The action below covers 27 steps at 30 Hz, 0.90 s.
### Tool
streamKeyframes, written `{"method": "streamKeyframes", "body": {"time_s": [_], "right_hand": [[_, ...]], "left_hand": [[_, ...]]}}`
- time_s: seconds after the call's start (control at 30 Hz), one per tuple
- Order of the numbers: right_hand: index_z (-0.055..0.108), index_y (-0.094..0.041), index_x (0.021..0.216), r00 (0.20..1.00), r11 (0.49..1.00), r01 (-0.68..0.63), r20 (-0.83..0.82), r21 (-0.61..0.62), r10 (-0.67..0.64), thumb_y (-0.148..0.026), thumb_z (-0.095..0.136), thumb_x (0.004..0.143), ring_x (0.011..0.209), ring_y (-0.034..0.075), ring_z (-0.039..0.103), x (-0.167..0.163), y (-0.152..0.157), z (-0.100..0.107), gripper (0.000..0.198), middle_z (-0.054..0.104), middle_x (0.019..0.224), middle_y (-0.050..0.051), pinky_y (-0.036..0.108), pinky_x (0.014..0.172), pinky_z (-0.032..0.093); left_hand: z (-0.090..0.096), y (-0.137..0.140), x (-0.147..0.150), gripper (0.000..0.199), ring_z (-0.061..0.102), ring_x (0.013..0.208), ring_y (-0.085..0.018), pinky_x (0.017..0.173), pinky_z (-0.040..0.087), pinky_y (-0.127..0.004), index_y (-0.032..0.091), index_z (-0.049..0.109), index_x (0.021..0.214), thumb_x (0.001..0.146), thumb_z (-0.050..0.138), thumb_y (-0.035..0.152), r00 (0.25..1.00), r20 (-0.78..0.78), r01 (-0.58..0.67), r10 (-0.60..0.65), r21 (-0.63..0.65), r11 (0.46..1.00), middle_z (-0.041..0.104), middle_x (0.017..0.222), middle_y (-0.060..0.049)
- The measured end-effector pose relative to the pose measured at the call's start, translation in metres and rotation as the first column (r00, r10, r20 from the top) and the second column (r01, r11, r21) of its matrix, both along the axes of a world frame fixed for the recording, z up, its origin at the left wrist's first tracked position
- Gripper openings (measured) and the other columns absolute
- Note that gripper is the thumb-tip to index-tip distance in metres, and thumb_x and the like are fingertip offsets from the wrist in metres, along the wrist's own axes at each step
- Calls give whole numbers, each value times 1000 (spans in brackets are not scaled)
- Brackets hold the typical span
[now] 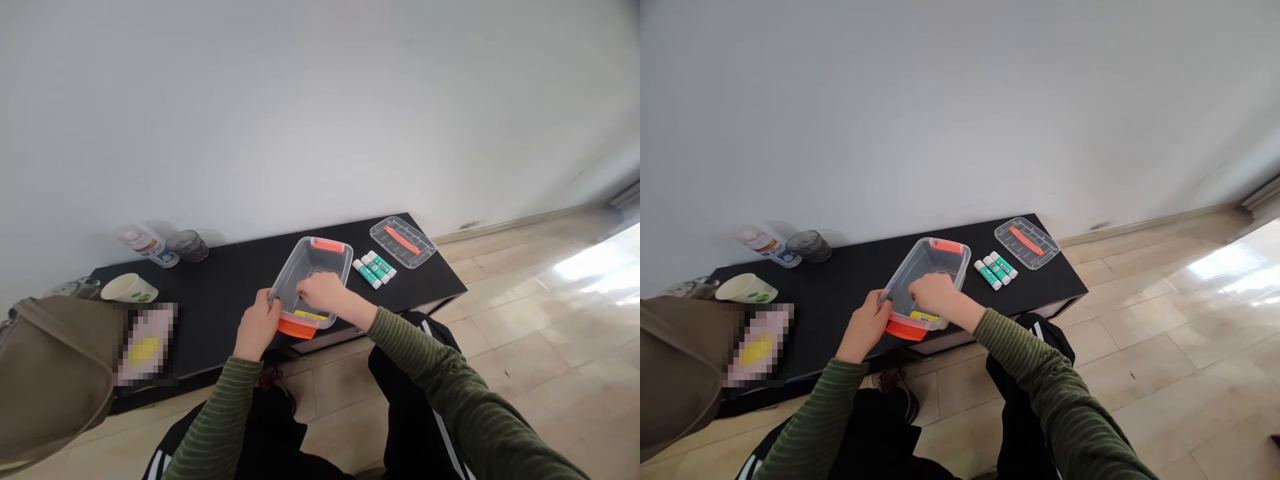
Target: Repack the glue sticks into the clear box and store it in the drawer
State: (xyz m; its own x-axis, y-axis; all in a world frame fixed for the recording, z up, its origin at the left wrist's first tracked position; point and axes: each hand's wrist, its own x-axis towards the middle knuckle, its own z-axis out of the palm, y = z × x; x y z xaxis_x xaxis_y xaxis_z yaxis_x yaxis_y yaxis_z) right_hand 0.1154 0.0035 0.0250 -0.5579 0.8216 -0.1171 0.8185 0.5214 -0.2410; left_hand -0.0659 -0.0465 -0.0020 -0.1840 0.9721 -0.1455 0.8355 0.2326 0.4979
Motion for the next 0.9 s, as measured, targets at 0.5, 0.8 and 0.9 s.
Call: {"method": "streamKeyframes", "body": {"time_s": [0.5, 0.8, 0.9], "right_hand": [[72, -18, 113, 810, 832, 554, 255, -38, -528, -28, 56, 91, 104, 28, 68, 131, 36, -52, 28, 71, 112, 14, 35, 82, 50], [72, -13, 107, 827, 845, 534, 200, 10, -525, -33, 58, 90, 102, 29, 68, 121, 27, -67, 30, 71, 108, 18, 35, 82, 49], [72, -15, 103, 774, 776, 630, 53, 28, -630, -39, 59, 88, 97, 30, 69, 133, 30, -48, 31, 72, 100, 16, 34, 78, 48]], "left_hand": [[-7, 1, -1, 40, 69, 88, -29, 71, 45, -31, 26, 56, 124, 92, 37, 40, 1000, -7, 9, -9, 21, 1000, 71, 88, -8], [-3, 3, 1, 40, 67, 84, -29, 66, 42, -30, 26, 55, 125, 92, 36, 39, 1000, -24, 11, -11, 5, 1000, 70, 85, -7], [-4, 3, 2, 41, 67, 85, -29, 66, 41, -30, 25, 54, 126, 93, 35, 39, 1000, -26, 10, -10, -5, 1000, 70, 86, -7]]}}
